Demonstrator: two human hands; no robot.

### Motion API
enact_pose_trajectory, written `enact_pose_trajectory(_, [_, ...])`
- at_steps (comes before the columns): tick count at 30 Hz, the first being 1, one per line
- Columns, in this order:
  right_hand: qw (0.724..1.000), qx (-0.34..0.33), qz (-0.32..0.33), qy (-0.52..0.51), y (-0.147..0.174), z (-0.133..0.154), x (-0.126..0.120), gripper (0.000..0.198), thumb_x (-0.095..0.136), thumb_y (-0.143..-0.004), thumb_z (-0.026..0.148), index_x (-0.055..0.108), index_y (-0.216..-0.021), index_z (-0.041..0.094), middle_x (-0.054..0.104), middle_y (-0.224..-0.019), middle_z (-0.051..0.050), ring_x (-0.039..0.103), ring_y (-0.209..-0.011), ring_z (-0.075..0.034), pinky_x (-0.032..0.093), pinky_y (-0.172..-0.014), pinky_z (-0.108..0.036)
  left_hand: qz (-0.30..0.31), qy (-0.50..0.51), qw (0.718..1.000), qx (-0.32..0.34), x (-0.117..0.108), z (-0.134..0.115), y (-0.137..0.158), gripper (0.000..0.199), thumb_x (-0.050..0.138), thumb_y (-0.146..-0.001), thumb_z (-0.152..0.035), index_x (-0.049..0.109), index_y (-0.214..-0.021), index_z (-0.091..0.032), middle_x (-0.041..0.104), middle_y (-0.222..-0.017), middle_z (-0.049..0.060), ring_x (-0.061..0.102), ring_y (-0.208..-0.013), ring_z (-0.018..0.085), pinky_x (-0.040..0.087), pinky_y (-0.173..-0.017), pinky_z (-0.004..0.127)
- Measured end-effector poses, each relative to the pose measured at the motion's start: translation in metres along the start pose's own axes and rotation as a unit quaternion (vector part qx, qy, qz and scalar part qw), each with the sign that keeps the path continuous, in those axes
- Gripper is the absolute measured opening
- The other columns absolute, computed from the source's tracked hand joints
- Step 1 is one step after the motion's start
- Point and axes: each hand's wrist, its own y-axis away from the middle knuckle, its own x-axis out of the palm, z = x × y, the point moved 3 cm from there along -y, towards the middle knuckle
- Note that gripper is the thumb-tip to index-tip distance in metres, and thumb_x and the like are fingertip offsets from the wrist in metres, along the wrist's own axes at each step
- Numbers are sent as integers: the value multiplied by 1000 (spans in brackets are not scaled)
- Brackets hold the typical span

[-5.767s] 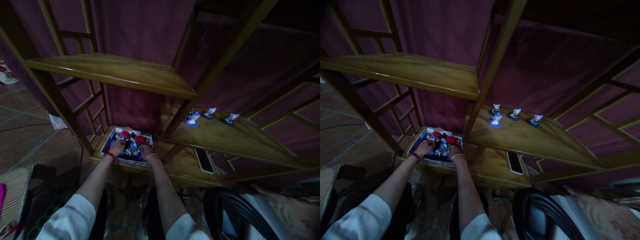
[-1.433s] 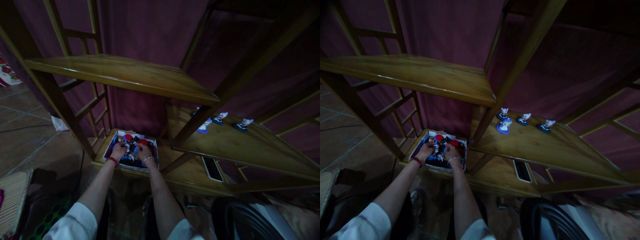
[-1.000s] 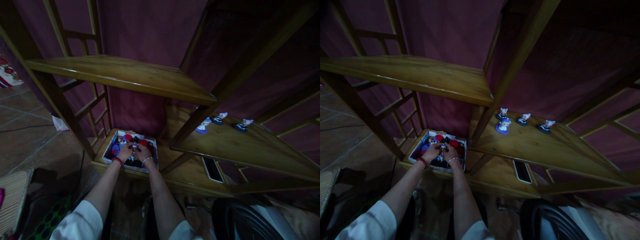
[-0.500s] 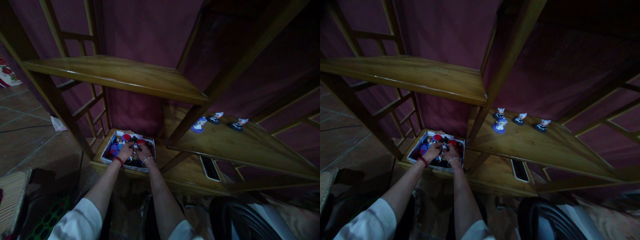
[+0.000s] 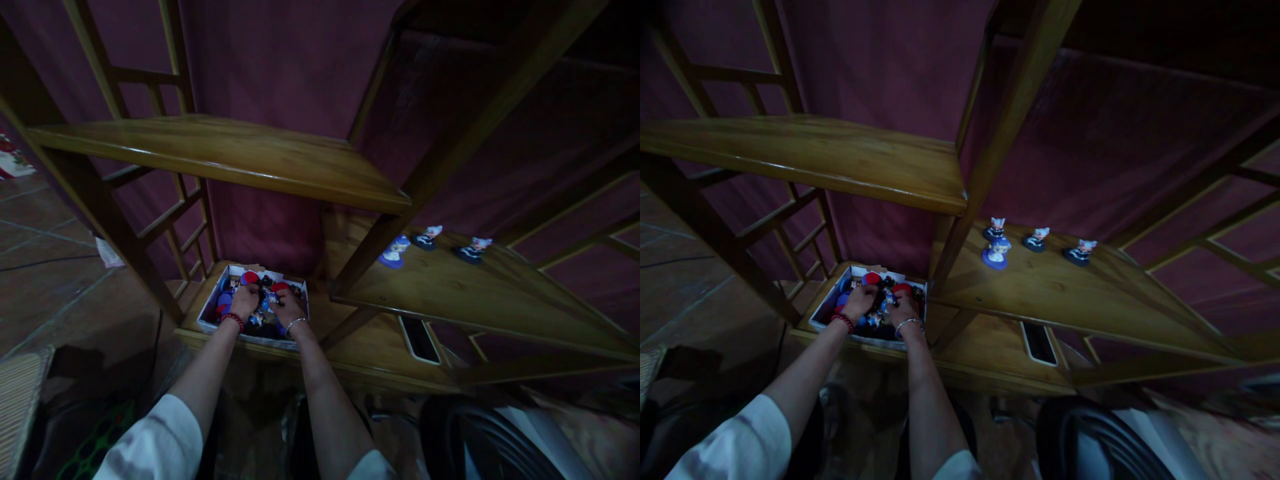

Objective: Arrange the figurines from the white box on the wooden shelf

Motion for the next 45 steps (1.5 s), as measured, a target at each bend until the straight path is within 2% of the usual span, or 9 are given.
enact_pose_trajectory(4, [1000,-11,11,-24,1,-3,-1,39,57,-67,22,52,-105,23,63,-78,2,59,-74,-12,45,-73,-25,-26,-9,1000,-2,-11,3,-4,27,47,-71,-14,62,-93,-14,66,-90,9,60,-83,17,44,-68,23])
enact_pose_trajectory(12, [999,3,36,-26,2,0,-2,35,58,-66,19,57,-101,23,63,-86,0,59,-81,-13,46,-74,-24,-8,-120,992,34,-33,16,-3,30,46,-69,-12,62,-94,-16,63,-101,10,56,-95,20,40,-80,28])
enact_pose_trajectory(17, [998,-14,52,-29,1,3,4,34,58,-66,19,58,-100,22,63,-85,0,59,-82,-13,46,-75,-23,18,-158,986,57,-40,26,-2,25,45,-71,-14,65,-85,-17,66,-91,10,59,-88,22,41,-78,31])
enact_pose_trajectory(22, [998,-10,57,-9,1,4,6,33,59,-66,20,57,-99,24,62,-89,0,59,-84,-14,45,-74,-24,26,-228,971,68,-49,25,6,27,44,-71,-12,65,-87,-17,64,-96,12,57,-92,22,41,-79,30])
enact_pose_trajectory(27, [997,-9,74,2,5,8,5,32,58,-66,20,56,-98,23,62,-83,1,59,-78,-14,45,-70,-24,60,-327,941,60,-46,22,15,27,43,-70,-13,65,-87,-17,64,-93,15,58,-90,25,42,-77,34])
enact_pose_trajectory(33, [997,-15,73,14,5,6,4,33,58,-64,22,55,-97,21,62,-87,-1,59,-80,-15,45,-72,-24,63,-359,930,45,-44,16,23,27,44,-71,-17,64,-89,-17,62,-98,18,57,-91,32,42,-74,42])
enact_pose_trajectory(39, [996,-26,81,5,6,9,3,31,57,-64,21,55,-96,20,63,-82,-1,59,-76,-14,45,-69,-23,61,-381,921,46,-46,12,26,30,41,-71,-16,63,-92,-18,60,-103,16,57,-92,31,43,-74,42])
enact_pose_trajectory(45, [997,-30,75,3,8,12,2,29,57,-64,21,56,-93,22,63,-80,0,58,-76,-14,44,-68,-22,67,-385,920,34,-43,14,24,26,44,-71,-18,65,-86,-14,63,-95,18,58,-90,30,44,-73,39])
